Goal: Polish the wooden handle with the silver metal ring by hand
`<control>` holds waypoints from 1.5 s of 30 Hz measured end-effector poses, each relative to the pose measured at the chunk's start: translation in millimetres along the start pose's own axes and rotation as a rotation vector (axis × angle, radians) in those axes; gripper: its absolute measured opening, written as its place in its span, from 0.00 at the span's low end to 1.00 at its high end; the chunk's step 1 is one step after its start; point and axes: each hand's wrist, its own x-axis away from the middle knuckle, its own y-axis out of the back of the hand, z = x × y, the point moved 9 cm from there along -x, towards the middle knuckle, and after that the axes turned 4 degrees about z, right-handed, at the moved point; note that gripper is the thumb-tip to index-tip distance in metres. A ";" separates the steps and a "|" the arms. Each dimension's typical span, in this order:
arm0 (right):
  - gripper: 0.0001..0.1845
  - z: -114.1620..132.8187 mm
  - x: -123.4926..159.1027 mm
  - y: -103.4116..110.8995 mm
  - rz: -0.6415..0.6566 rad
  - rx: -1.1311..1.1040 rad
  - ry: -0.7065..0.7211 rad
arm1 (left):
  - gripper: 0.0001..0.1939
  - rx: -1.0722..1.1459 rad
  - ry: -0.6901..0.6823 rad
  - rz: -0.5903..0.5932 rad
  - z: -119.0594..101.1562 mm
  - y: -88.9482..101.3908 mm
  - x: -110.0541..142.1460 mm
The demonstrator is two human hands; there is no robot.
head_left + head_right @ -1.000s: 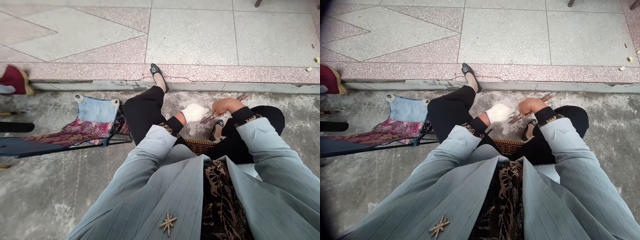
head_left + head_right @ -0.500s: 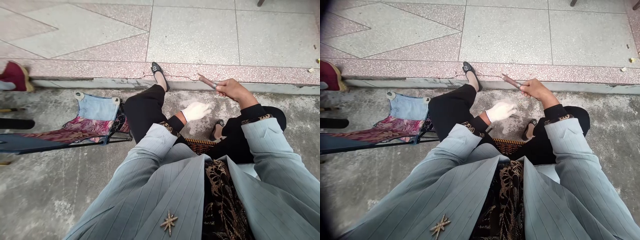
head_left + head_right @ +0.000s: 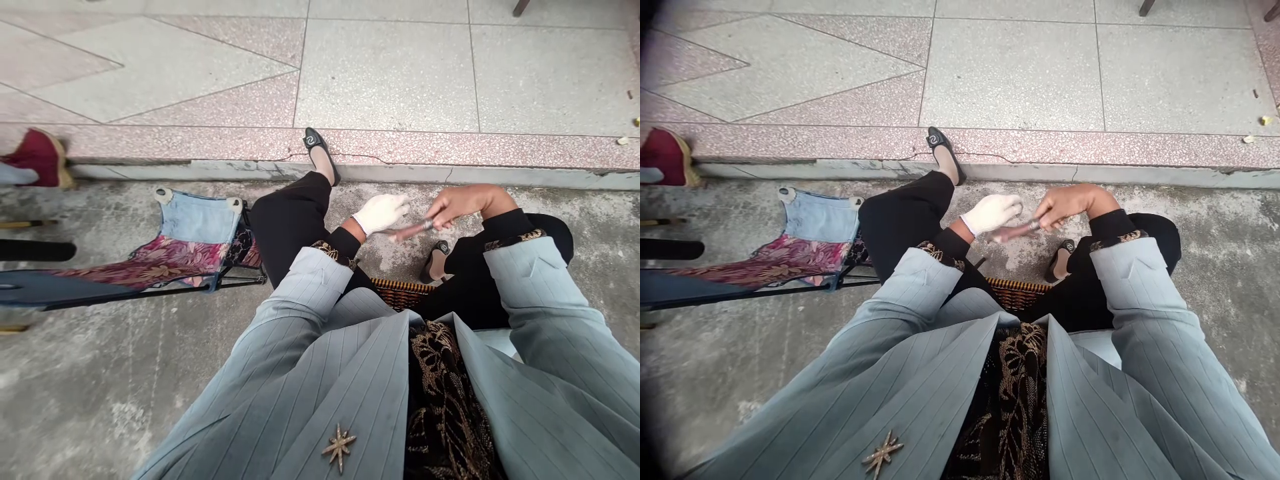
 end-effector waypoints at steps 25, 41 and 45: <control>0.22 4.5 7.3 18.9 -0.280 -0.314 0.217 | 0.21 -0.142 -0.055 0.004 -16.1 -3.6 6.3; 0.11 34.7 -5.2 25.6 -0.537 0.722 -0.565 | 0.17 -0.175 -0.067 -0.112 -30.3 18.9 21.1; 0.09 37.6 -6.1 -19.6 -0.078 0.493 -0.422 | 0.15 -0.144 -0.147 -0.147 -42.0 36.0 31.4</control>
